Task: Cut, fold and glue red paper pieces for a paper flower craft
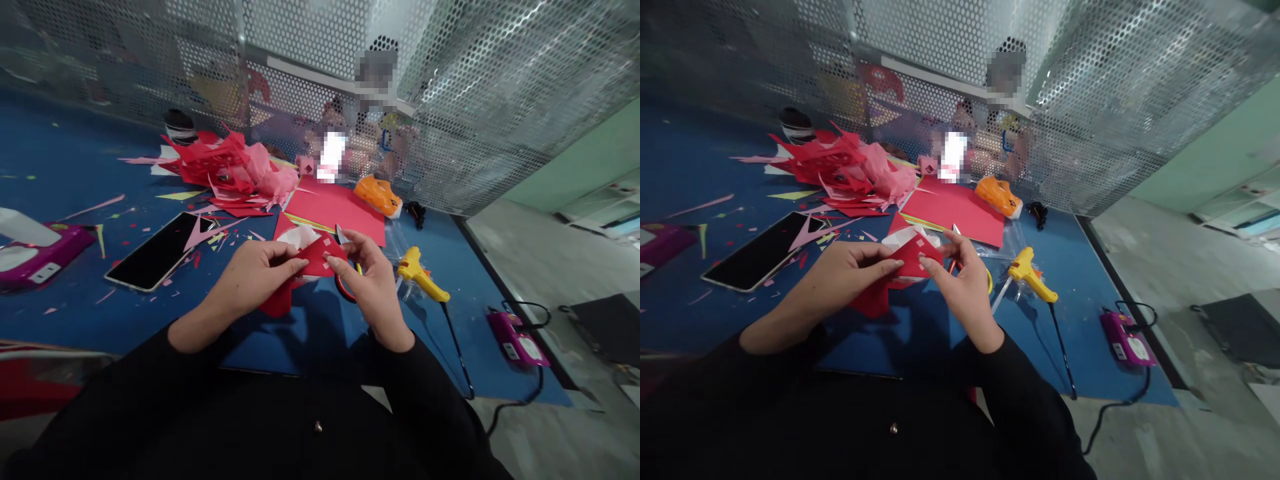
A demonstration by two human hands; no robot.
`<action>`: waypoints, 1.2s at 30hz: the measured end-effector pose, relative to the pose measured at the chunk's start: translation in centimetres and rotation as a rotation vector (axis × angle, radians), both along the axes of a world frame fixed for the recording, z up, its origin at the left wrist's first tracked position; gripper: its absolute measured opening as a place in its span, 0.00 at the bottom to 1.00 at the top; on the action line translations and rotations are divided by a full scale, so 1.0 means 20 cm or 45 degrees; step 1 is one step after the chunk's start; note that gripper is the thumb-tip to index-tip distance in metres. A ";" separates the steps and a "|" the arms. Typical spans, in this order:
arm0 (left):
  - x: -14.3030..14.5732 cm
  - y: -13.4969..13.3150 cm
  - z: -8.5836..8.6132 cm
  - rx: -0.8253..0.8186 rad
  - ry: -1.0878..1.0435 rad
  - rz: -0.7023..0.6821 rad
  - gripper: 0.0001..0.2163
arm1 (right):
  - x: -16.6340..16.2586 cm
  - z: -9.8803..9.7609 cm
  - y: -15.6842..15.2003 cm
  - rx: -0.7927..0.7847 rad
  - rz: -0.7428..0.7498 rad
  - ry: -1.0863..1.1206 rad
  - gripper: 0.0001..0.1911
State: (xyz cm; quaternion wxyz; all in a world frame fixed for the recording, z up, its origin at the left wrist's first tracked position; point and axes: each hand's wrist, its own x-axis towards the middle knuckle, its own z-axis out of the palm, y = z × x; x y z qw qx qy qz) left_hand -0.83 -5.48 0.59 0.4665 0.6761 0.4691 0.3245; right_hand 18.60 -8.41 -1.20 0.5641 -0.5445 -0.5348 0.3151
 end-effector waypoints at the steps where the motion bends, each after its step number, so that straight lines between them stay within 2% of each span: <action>1: 0.00 -0.01 0.01 0.004 0.018 -0.011 0.12 | 0.01 0.01 0.00 0.064 -0.040 -0.077 0.25; 4: 0.02 -0.03 0.06 0.144 0.143 0.002 0.09 | 0.02 0.06 -0.01 0.158 -0.036 -0.269 0.15; 7: 0.02 -0.06 0.09 0.369 0.153 0.130 0.06 | 0.02 0.07 -0.03 0.140 0.027 -0.279 0.05; 10: -0.01 -0.08 0.09 0.555 -0.045 0.437 0.08 | 0.03 0.05 -0.05 0.135 -0.068 -0.107 0.06; 12: -0.05 -0.10 0.05 0.606 -0.170 0.659 0.09 | 0.04 0.03 -0.05 0.139 -0.152 0.012 0.06; 13: -0.07 -0.10 0.03 0.591 -0.214 0.728 0.10 | 0.04 0.02 -0.06 0.140 -0.179 0.063 0.06; 15: -0.10 -0.12 -0.02 0.508 -0.255 0.760 0.10 | 0.04 0.00 -0.06 0.146 -0.206 0.148 0.06; 18: -0.11 -0.13 -0.09 0.180 -0.349 0.647 0.12 | 0.03 -0.02 -0.06 0.136 -0.227 0.242 0.05; 21: -0.10 -0.12 -0.11 -0.110 -0.538 0.587 0.18 | 0.01 -0.03 -0.06 0.134 -0.258 0.298 0.06; 24: -0.09 -0.09 -0.11 -0.272 -0.695 0.613 0.24 | 0.01 -0.05 -0.06 0.157 -0.289 0.295 0.07; 26: -0.08 -0.08 -0.11 -0.347 -0.738 0.621 0.24 | 0.01 -0.06 -0.06 0.144 -0.289 0.261 0.07; 30: -0.06 -0.08 -0.11 -0.434 -0.809 0.686 0.18 | -0.03 -0.09 -0.05 0.118 -0.276 0.197 0.07; 33: -0.06 -0.09 -0.10 -0.455 -0.781 0.722 0.13 | -0.04 -0.08 -0.07 0.110 -0.240 0.050 0.06; 34: -0.08 -0.10 -0.10 -0.428 -0.706 0.737 0.10 | -0.02 -0.07 -0.08 0.122 -0.210 -0.042 0.06; 36: -0.13 -0.09 -0.12 -0.234 -0.521 0.764 0.07 | 0.07 -0.04 -0.11 0.194 -0.212 -0.307 0.09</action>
